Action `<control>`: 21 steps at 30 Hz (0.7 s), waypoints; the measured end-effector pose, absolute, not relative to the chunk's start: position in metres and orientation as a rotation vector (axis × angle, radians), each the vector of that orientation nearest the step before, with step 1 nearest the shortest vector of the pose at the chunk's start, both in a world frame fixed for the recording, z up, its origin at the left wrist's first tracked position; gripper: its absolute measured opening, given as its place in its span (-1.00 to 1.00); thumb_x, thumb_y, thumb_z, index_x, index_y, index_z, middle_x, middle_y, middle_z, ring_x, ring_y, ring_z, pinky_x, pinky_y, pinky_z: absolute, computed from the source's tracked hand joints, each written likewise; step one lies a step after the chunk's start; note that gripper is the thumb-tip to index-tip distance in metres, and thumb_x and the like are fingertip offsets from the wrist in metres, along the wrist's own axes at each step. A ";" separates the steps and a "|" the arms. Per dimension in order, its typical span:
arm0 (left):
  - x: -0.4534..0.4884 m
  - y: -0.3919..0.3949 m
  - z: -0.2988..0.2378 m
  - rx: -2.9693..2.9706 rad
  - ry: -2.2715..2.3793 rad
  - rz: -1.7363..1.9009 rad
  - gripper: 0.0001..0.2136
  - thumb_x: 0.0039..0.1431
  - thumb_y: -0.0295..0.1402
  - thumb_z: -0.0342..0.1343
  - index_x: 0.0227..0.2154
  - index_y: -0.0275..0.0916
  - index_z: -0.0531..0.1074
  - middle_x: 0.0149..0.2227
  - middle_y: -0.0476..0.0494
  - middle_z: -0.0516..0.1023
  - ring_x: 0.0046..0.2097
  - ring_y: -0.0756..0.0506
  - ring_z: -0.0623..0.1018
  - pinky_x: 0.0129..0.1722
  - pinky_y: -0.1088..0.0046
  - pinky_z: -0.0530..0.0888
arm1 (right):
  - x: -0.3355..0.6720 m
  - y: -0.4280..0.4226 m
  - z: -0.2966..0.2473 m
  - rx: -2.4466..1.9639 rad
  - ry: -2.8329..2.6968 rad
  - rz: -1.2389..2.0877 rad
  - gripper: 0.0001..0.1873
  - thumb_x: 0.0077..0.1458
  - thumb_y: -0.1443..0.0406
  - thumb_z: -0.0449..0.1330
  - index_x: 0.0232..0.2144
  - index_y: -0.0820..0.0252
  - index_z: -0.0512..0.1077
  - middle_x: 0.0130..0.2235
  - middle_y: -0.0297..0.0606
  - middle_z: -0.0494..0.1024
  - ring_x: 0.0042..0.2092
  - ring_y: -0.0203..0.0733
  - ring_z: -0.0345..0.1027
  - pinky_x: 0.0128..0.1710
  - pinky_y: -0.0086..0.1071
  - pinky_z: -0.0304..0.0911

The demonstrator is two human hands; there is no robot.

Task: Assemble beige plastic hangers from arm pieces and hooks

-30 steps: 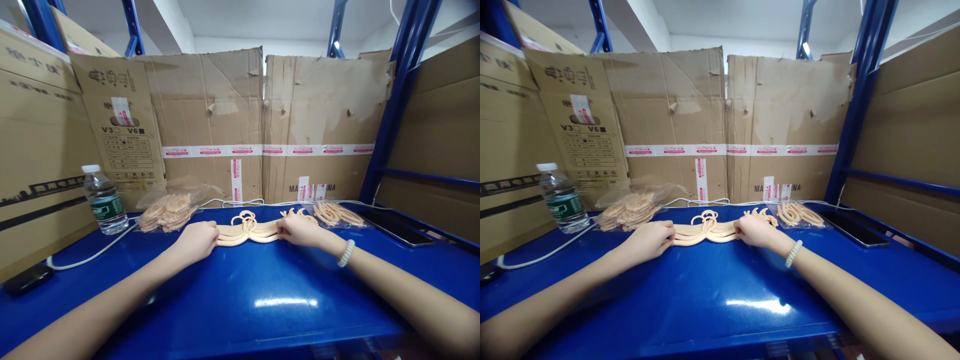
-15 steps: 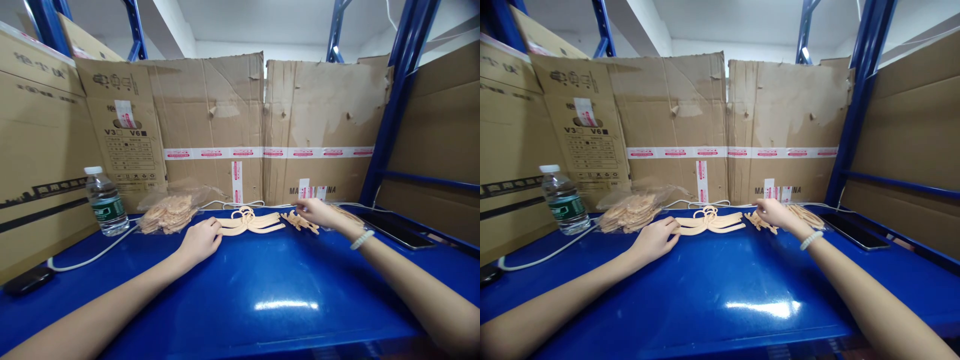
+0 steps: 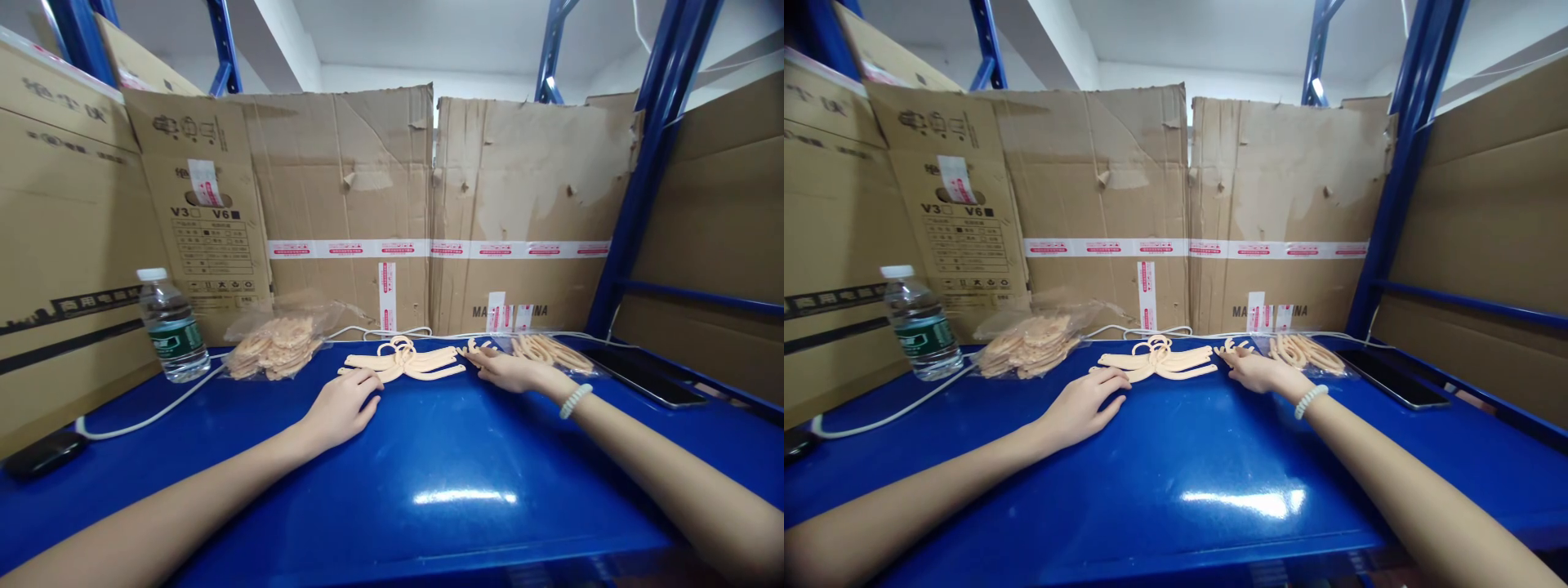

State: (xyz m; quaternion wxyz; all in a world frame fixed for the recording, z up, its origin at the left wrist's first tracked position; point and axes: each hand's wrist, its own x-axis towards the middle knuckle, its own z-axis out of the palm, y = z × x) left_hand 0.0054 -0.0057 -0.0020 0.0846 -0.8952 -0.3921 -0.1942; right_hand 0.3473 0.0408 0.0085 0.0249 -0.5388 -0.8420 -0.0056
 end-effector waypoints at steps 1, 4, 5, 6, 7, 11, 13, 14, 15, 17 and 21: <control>0.005 -0.005 -0.002 -2.674 -1.169 -0.580 -0.80 0.20 -0.43 -0.06 -0.17 -0.22 0.42 -0.08 -0.15 0.50 -0.06 -0.14 0.49 -0.06 0.30 0.42 | 0.348 0.044 0.004 -1.654 -2.583 -0.043 -0.40 0.17 0.34 -0.05 0.26 0.29 0.07 0.18 0.08 0.26 0.19 0.06 0.16 0.10 -0.21 0.12; 0.005 -0.005 -0.002 -2.682 -1.169 -0.588 -0.80 0.20 -0.43 -0.06 -0.18 -0.22 0.43 -0.09 -0.15 0.50 -0.06 -0.14 0.49 -0.06 0.30 0.42 | 0.348 0.053 -0.006 -1.613 -2.540 -0.090 -0.42 0.18 0.36 -0.07 0.26 0.24 0.06 0.18 0.05 0.26 0.19 0.02 0.15 0.12 -0.20 0.09; 0.005 -0.005 -0.002 -2.681 -1.168 -0.593 -0.80 0.19 -0.44 -0.06 -0.19 -0.22 0.43 -0.09 -0.15 0.50 -0.06 -0.14 0.48 -0.06 0.30 0.42 | 0.347 0.056 -0.008 -1.602 -2.527 -0.104 -0.43 0.20 0.36 -0.09 0.26 0.23 0.06 0.18 0.04 0.26 0.19 0.01 0.14 0.12 -0.20 0.08; 0.006 -0.005 -0.002 -2.681 -1.166 -0.599 -0.80 0.19 -0.44 -0.05 -0.19 -0.22 0.43 -0.09 -0.15 0.51 -0.06 -0.14 0.48 -0.05 0.30 0.41 | 0.346 0.058 -0.010 -1.594 -2.514 -0.114 -0.44 0.21 0.36 -0.11 0.26 0.23 0.06 0.19 0.04 0.25 0.19 0.01 0.14 0.12 -0.20 0.08; 0.006 -0.005 -0.002 -2.679 -1.164 -0.606 -0.80 0.18 -0.44 -0.05 -0.20 -0.22 0.43 -0.10 -0.15 0.51 -0.06 -0.14 0.48 -0.05 0.30 0.41 | 0.344 0.060 -0.011 -1.589 -2.501 -0.123 -0.46 0.23 0.35 -0.13 0.26 0.23 0.06 0.19 0.04 0.24 0.19 0.01 0.13 0.12 -0.20 0.08; 0.006 -0.004 -0.002 -2.672 -1.180 -0.640 -0.81 0.16 -0.44 -0.03 -0.21 -0.20 0.43 -0.11 -0.14 0.51 -0.05 -0.13 0.48 -0.02 0.30 0.40 | 0.342 0.066 -0.014 -1.588 -2.456 -0.143 -0.48 0.25 0.32 -0.12 0.25 0.21 0.07 0.20 0.04 0.24 0.19 0.01 0.14 0.13 -0.19 0.05; 0.006 -0.003 -0.002 -2.666 -1.199 -0.659 -0.81 0.15 -0.44 -0.02 -0.21 -0.20 0.43 -0.10 -0.14 0.52 -0.04 -0.14 0.47 -0.01 0.29 0.39 | 0.343 0.067 -0.015 -1.588 -2.442 -0.147 -0.47 0.24 0.31 -0.09 0.25 0.18 0.07 0.20 0.01 0.24 0.20 0.02 0.12 0.15 -0.18 0.02; 0.006 -0.003 -0.002 -2.666 -1.209 -0.666 -0.81 0.14 -0.44 -0.01 -0.20 -0.20 0.43 -0.10 -0.14 0.52 -0.04 -0.14 0.47 -0.01 0.28 0.39 | 0.344 0.066 -0.015 -1.588 -2.437 -0.148 -0.47 0.24 0.31 -0.08 0.25 0.16 0.07 0.21 0.00 0.23 0.21 0.03 0.10 0.15 -0.17 0.00; 0.006 -0.002 -0.002 -2.666 -1.218 -0.673 -0.80 0.14 -0.43 0.00 -0.19 -0.20 0.43 -0.09 -0.15 0.52 -0.03 -0.15 0.47 -0.01 0.28 0.39 | 0.345 0.065 -0.015 -1.586 -2.434 -0.151 -0.47 0.24 0.30 -0.08 0.25 0.14 0.07 0.21 -0.02 0.22 0.21 0.04 0.09 0.16 -0.16 0.00; 0.006 -0.002 -0.002 -2.669 -1.229 -0.684 -0.78 0.13 -0.43 0.01 -0.16 -0.22 0.42 -0.09 -0.16 0.52 -0.02 -0.16 0.46 0.00 0.26 0.38 | 0.346 0.062 -0.013 -1.577 -2.430 -0.163 -0.47 0.24 0.31 -0.08 0.25 0.13 0.07 0.22 -0.03 0.20 0.23 0.05 0.06 0.16 -0.14 0.01; 0.005 0.000 -0.003 -2.654 -1.259 -0.704 -0.75 0.13 -0.42 0.02 -0.11 -0.25 0.40 -0.05 -0.21 0.50 0.02 -0.19 0.44 0.02 0.20 0.37 | 0.346 0.056 -0.004 -1.526 -2.407 -0.222 -0.44 0.19 0.36 -0.05 0.24 0.24 0.07 0.19 0.04 0.24 0.18 0.04 0.13 0.12 -0.19 0.09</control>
